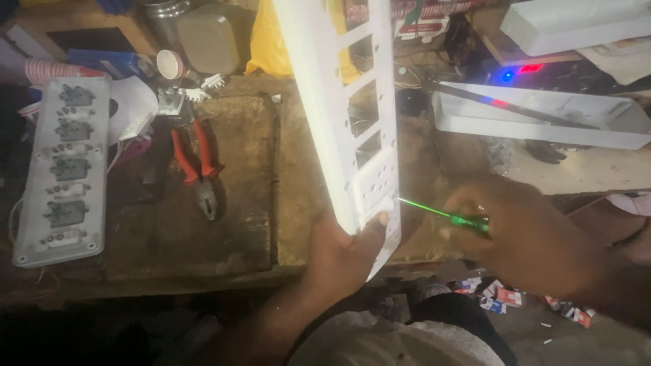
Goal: Assembling electrical components like switches and sockets into a switchboard frame and securing them with a screwdriver.
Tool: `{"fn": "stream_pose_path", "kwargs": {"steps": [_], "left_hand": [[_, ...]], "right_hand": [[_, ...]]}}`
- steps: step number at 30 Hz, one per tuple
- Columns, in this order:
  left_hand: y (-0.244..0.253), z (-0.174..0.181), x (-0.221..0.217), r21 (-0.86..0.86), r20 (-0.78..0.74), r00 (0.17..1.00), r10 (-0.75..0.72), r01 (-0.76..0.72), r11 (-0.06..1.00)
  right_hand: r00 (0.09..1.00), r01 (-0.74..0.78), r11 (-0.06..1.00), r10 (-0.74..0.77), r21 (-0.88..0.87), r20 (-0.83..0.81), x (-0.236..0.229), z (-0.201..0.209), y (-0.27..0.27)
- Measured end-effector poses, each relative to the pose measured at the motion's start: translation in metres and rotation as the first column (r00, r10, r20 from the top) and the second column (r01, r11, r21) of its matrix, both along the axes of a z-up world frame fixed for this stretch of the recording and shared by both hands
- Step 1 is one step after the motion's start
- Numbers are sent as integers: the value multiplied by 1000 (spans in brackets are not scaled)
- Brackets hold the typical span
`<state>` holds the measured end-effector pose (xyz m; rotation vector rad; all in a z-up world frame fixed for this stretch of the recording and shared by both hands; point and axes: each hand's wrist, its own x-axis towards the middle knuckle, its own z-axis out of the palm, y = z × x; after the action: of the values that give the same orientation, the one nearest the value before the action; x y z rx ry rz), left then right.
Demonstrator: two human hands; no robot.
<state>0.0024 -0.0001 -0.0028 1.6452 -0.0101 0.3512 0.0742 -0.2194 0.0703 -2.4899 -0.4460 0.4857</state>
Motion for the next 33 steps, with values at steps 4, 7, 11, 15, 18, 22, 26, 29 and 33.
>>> {"fn": "stream_pose_path", "kwargs": {"steps": [4,7,11,15,18,22,26,29,33], "left_hand": [[1,4,-1,-21,46,999,-5,6,1000],[2,1,0,-21,-33,999,-15,15,1000],[-3,6,-2,26,-22,999,28,-27,999],[-1,-2,2,-8,-36,999,-16,16,1000],[1,-3,2,-38,73,997,-20,23,999],[1,0,2,8,50,998,-33,33,999],[1,-2,4,13,-3,1000,-27,27,1000],[2,-7,6,-79,-35,999,-14,11,997],[12,-4,5,-313,-66,993,-99,73,947]], "right_hand": [[677,-295,923,385,-247,628,-1,-26,-17],[738,-268,907,410,-325,536,-4,10,9],[990,-12,992,-5,-122,-143,14,19,4],[965,-192,980,180,44,189,8,-20,-20],[695,-252,904,417,-344,586,1,-38,-28],[796,-187,913,358,-363,489,5,-17,-8],[963,46,986,-87,-160,-255,6,17,10],[991,-88,996,91,36,-103,13,-12,-12],[975,-177,957,138,230,176,0,-31,-10]]}}
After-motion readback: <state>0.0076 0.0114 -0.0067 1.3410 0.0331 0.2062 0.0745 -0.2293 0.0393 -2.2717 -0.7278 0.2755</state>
